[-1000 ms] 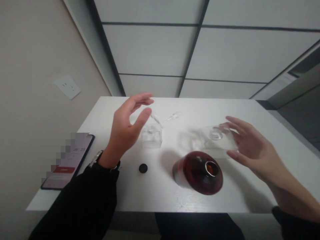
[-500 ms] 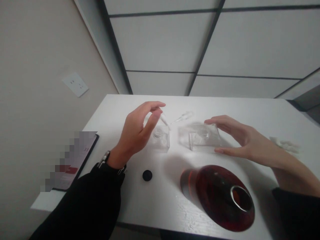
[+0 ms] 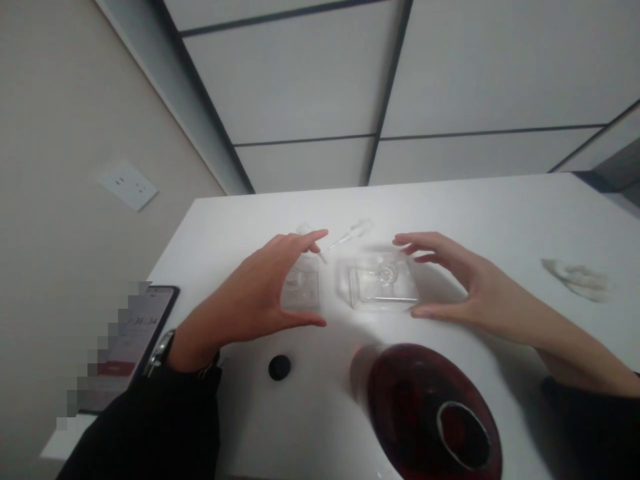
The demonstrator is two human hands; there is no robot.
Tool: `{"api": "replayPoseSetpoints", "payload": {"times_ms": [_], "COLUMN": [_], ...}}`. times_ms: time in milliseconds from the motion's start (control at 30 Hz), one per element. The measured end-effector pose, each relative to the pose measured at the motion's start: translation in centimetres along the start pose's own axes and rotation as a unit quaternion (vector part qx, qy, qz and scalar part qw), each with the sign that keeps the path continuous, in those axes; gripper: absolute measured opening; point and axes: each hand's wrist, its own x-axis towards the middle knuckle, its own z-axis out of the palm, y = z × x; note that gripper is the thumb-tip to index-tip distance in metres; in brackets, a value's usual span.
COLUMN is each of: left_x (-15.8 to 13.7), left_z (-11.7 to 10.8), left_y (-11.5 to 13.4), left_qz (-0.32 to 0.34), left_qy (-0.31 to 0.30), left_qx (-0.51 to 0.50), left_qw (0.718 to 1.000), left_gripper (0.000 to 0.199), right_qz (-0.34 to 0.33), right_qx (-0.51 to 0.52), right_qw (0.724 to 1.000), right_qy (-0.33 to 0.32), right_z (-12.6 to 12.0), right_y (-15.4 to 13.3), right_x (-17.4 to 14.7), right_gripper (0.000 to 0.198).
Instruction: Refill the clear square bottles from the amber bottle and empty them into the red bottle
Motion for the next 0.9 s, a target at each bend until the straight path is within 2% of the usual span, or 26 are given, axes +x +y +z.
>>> {"api": "replayPoseSetpoints", "payload": {"times_ms": [133, 300, 700, 900], "left_x": [-0.1, 0.1, 0.7, 0.6], "left_z": [0.4, 0.9, 1.9, 2.0], "left_y": [-0.2, 0.1, 1.1, 1.2], "left_qz": [-0.007, -0.011, 0.016, 0.011], "left_qy": [0.002, 0.018, 0.045, 0.044], "left_qx": [0.009, 0.006, 0.022, 0.029], "left_qw": [1.000, 1.000, 0.999, 0.999], "left_gripper": [0.098, 0.095, 0.088, 0.095], "right_qz": [0.019, 0.038, 0.029, 0.048], "right_qx": [0.067, 0.132, 0.118, 0.104], "right_qw": [0.997, 0.991, 0.993, 0.993], "right_qy": [0.025, 0.001, -0.003, -0.025], "right_z": [-0.2, 0.2, 0.6, 0.6], "right_y": [0.2, -0.1, -0.7, -1.2], "right_x": [0.0, 0.2, 0.2, 0.2], "right_gripper": [0.058, 0.050, 0.048, 0.051]}}
